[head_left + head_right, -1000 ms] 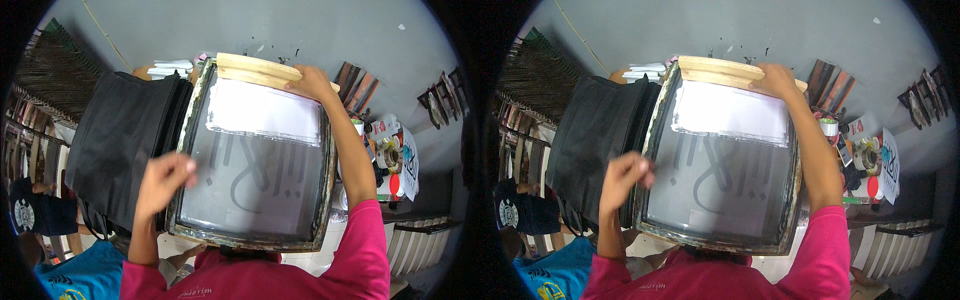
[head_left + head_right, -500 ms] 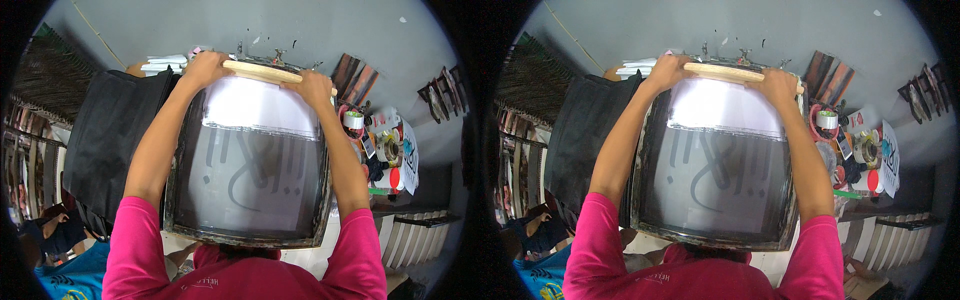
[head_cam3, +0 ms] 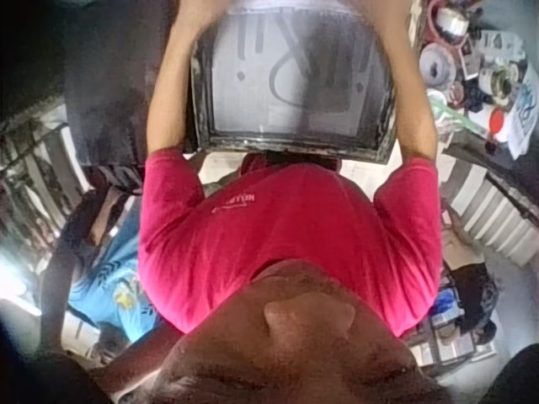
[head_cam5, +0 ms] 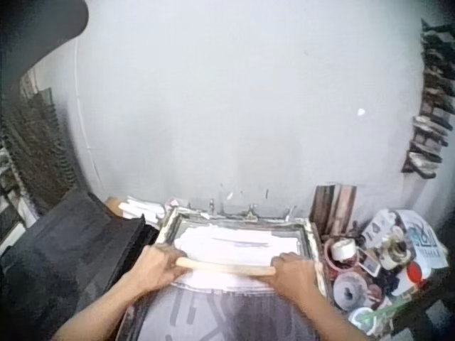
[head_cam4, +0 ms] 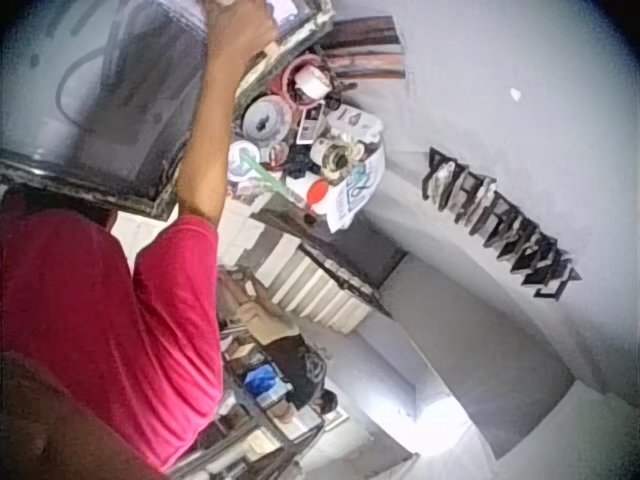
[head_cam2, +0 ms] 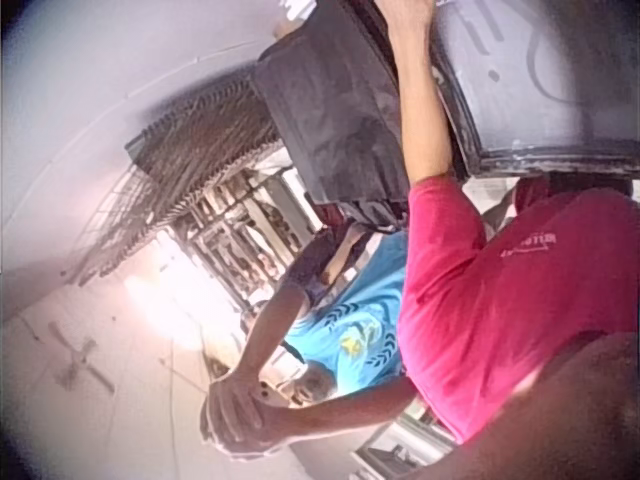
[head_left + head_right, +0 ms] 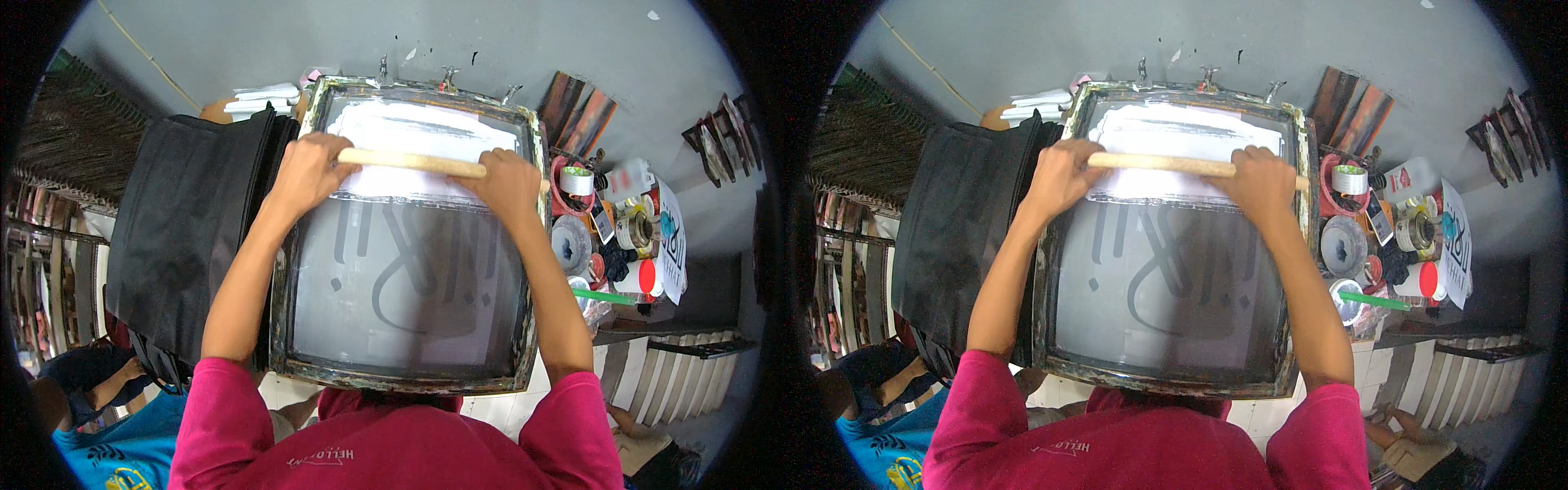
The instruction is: The person performs screen printing on black tote bags by applying white ink to a screen with a spatula and using a squeegee to transfer the ink onto each bag. The person places a bag on the printing board, lowers the screen, pulls the squeegee across it, and then lifts the screen to remove the printed bag.
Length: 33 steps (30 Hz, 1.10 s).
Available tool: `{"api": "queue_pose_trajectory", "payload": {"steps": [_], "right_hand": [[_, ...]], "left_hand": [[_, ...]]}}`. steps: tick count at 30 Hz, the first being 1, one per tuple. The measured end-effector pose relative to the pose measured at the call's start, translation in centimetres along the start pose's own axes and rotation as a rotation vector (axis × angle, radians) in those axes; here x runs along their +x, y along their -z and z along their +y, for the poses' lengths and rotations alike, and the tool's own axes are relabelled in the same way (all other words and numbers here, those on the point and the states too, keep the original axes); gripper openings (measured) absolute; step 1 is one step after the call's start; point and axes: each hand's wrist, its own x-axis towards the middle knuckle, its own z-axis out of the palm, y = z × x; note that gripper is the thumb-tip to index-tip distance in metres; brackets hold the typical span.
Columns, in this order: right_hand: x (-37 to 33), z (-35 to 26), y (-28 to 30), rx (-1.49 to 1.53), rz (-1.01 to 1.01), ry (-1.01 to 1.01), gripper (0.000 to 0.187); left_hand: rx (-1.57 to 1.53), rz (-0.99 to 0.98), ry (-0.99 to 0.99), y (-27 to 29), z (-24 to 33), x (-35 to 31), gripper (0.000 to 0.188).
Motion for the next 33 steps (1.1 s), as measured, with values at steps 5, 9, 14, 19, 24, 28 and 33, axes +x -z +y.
{"api": "queue_pose_trajectory", "payload": {"steps": [5,9,14,19,24,28,33], "right_hand": [[-3.5,-1.7,1.6,0.039,0.013,0.015,0.041],[-4.3,-2.4,1.5,0.007,0.059,0.004,0.037],[-3.4,-2.5,2.1,0.023,0.091,0.050,0.037],[-1.1,-0.4,1.9,0.012,0.074,-0.019,0.038],[6.8,1.9,0.5,0.015,-0.092,-0.102,0.051],[10.9,4.2,-1.0,-0.007,-0.280,-0.165,0.060],[13.7,5.9,-3.4,0.022,-0.309,-0.056,0.073]], "left_hand": [[0.022,-0.002,-0.019,-0.3,1.1,-4.3,0.028],[-0.013,0.032,0.006,-0.2,1.9,-5.2,0.032],[-0.068,0.299,0.093,1.6,3.6,-8.0,0.073],[-0.409,0.058,0.432,5.8,5.8,-17.6,0.100],[-0.076,-0.281,0.448,6.9,9.3,-27.6,0.147],[0.081,-0.253,0.519,4.0,9.9,-31.2,0.147],[0.166,-0.055,0.422,2.4,8.8,-32.4,0.144]]}}
